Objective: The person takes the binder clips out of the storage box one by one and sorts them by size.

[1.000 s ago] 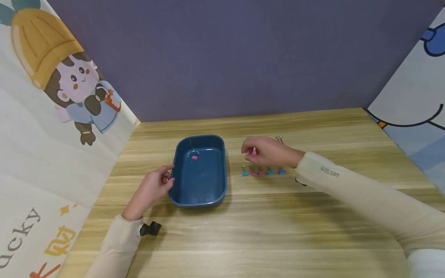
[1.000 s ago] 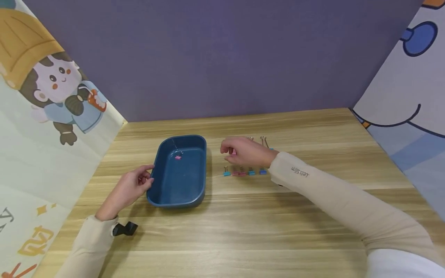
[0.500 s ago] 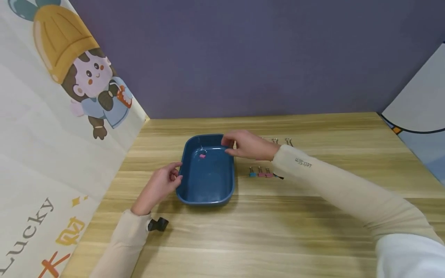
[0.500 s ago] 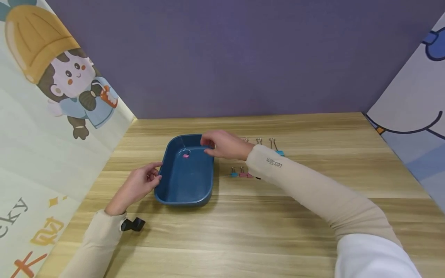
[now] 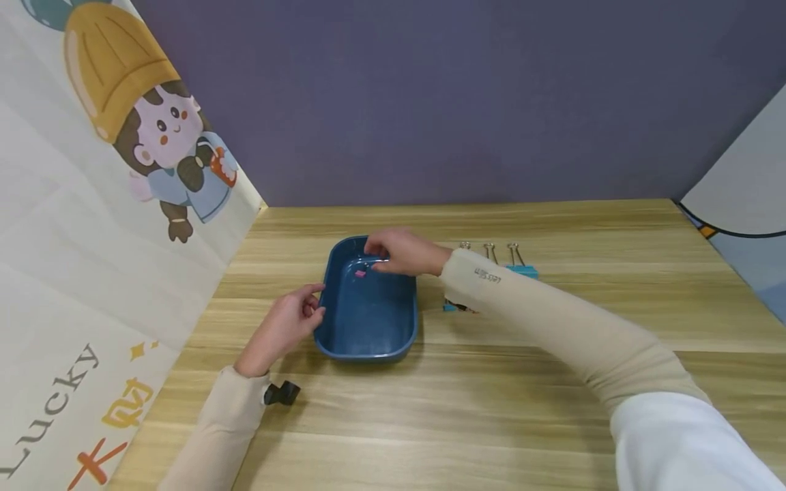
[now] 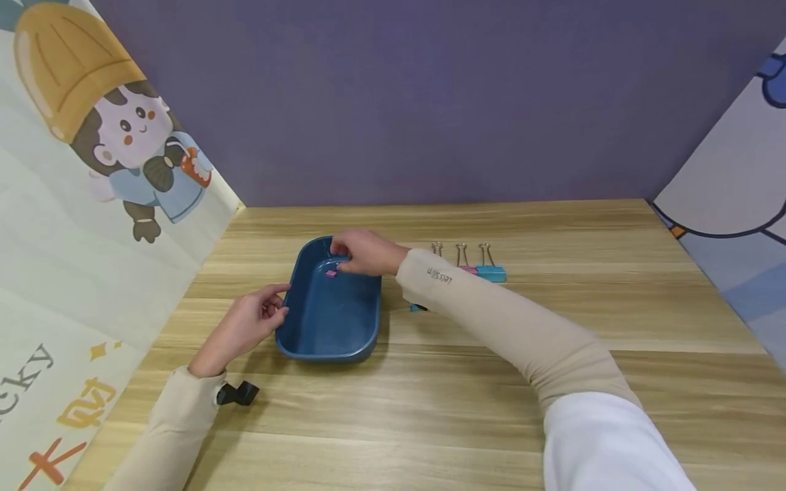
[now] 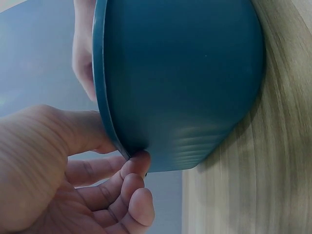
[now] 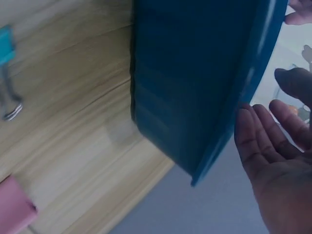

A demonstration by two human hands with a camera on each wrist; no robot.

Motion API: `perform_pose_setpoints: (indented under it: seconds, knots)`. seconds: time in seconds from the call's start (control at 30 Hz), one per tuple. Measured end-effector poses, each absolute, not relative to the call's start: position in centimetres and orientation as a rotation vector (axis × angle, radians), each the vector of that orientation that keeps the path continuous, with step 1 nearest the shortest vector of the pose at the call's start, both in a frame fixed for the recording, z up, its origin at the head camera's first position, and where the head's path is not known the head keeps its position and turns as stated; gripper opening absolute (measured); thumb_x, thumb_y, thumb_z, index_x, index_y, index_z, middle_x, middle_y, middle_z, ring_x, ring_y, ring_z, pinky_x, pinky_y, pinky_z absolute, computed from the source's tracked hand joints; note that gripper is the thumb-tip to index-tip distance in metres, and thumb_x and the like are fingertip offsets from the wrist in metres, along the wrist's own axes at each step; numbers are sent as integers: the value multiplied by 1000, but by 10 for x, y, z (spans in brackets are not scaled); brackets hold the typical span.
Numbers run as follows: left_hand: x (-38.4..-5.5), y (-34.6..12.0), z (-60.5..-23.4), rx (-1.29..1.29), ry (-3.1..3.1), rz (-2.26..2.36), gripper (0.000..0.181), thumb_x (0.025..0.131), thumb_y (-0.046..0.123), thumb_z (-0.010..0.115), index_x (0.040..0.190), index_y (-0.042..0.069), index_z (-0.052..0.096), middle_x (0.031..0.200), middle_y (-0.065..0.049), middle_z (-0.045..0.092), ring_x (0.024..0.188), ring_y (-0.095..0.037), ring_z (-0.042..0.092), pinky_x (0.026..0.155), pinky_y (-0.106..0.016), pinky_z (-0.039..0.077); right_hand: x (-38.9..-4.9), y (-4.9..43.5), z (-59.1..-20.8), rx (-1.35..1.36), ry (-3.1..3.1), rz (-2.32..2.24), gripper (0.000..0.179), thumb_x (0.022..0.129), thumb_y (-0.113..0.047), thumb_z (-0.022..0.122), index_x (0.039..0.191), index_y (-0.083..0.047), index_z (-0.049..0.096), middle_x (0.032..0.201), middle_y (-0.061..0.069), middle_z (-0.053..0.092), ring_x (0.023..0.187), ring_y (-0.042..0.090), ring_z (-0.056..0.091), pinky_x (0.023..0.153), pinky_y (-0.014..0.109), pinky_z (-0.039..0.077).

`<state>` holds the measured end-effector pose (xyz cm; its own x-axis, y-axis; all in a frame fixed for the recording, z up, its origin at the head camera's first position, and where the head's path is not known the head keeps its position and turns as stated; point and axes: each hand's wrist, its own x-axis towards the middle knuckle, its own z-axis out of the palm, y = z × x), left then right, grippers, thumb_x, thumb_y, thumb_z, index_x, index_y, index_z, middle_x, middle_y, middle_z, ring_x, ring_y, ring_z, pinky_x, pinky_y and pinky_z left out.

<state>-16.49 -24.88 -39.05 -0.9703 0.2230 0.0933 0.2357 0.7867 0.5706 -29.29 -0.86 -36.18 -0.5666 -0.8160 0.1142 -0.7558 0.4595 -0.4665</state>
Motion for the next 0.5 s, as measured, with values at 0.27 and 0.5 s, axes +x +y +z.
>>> perform_pose_setpoints:
  seconds: [0.27, 0.5]
  knots:
    - [-164, -251, -393, -401, -2912, -931, 41, 85, 3, 64, 124, -6, 55, 81, -5, 59, 69, -15, 53, 60, -27, 46, -303, -37, -371, -1337, 2527, -598, 33, 87, -18, 68, 114, -1, 63, 111, 14, 62, 92, 19, 59, 80, 30, 48]
    - [-165, -250, -391, -408, -2932, -931, 41, 86, 4, 63, 125, -6, 54, 82, -5, 59, 69, -15, 53, 59, -27, 46, -309, -53, -378, -1283, 2499, -477, 36, 90, -18, 64, 121, 0, 60, 118, 14, 60, 106, 24, 57, 90, 34, 44]
